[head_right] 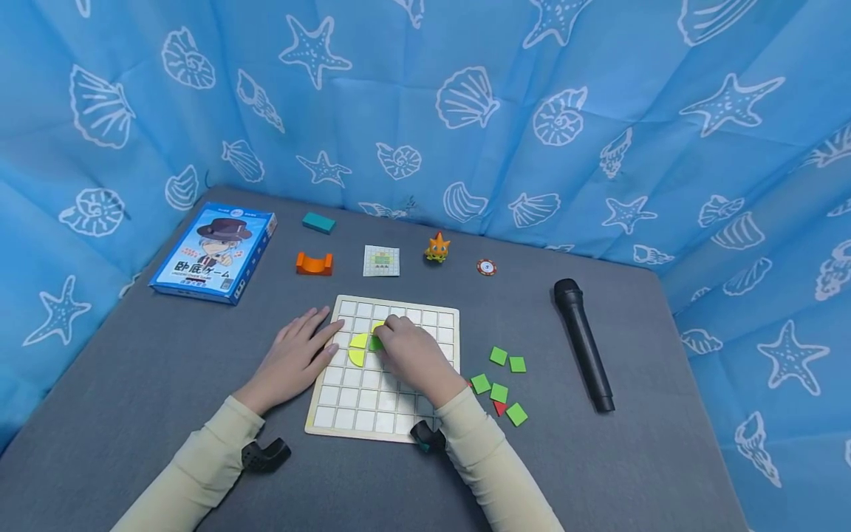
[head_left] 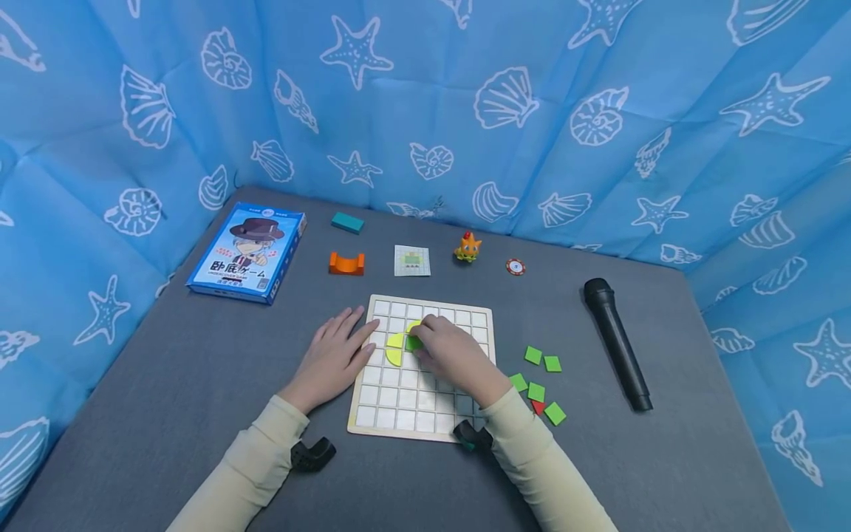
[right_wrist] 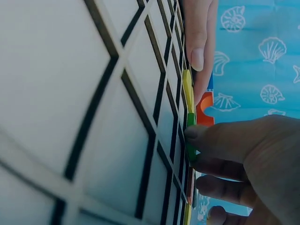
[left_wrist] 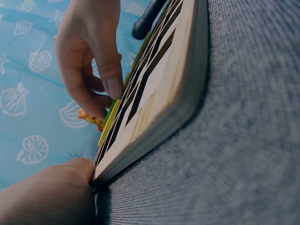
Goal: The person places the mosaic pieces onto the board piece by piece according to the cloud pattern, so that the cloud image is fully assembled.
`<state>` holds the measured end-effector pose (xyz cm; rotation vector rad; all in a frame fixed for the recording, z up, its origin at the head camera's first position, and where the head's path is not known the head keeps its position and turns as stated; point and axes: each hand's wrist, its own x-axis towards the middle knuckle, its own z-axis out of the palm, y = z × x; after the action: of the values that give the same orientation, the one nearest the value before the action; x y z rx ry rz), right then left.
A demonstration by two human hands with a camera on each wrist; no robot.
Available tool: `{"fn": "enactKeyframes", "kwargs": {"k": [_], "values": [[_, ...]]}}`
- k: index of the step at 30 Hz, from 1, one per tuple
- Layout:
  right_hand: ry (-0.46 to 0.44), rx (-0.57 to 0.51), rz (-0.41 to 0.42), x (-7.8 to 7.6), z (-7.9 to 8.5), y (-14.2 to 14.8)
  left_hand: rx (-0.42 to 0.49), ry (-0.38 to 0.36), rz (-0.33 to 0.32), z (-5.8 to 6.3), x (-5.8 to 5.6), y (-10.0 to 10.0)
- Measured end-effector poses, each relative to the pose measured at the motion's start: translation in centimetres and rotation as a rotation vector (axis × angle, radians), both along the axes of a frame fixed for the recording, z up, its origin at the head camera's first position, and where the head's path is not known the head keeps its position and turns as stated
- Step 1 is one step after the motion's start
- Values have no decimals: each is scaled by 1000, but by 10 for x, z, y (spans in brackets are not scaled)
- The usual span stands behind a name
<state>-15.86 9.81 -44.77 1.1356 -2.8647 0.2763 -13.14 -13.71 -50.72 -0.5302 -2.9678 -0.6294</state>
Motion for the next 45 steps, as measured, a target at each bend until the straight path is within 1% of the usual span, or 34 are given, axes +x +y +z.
{"fn": "enactKeyframes", "kwargs": {"k": [6, 9, 21, 24, 28, 31, 34, 39, 43, 45], "values": [[46, -3, -5, 0, 0, -1, -1, 2, 2, 0, -1, 0], [46, -7, -12, 0, 0, -2, -4, 4, 1, 0, -1, 0], [36, -5, -17, -1, -2, -3, -8, -27, 7, 3, 1, 1], [31, -6, -14, -1, 0, -2, -11, -25, 7, 3, 0, 1], [26, -42, -29, 1, 8, 5, -21, -6, 20, 4, 0, 1], [12, -63, -71, 3, 16, 18, -29, 2, 40, 5, 1, 0], [-2, -59, -133, 6, 23, 37, -28, -5, 61, 6, 2, 0], [-41, -26, -283, 9, 32, 77, -13, -6, 81, 4, 1, 0], [-106, 5, -402, 12, 33, 109, 9, -1, 88, 3, 0, -1], [-129, 17, -436, 12, 31, 122, 16, 1, 92, 3, -1, -1]]}}
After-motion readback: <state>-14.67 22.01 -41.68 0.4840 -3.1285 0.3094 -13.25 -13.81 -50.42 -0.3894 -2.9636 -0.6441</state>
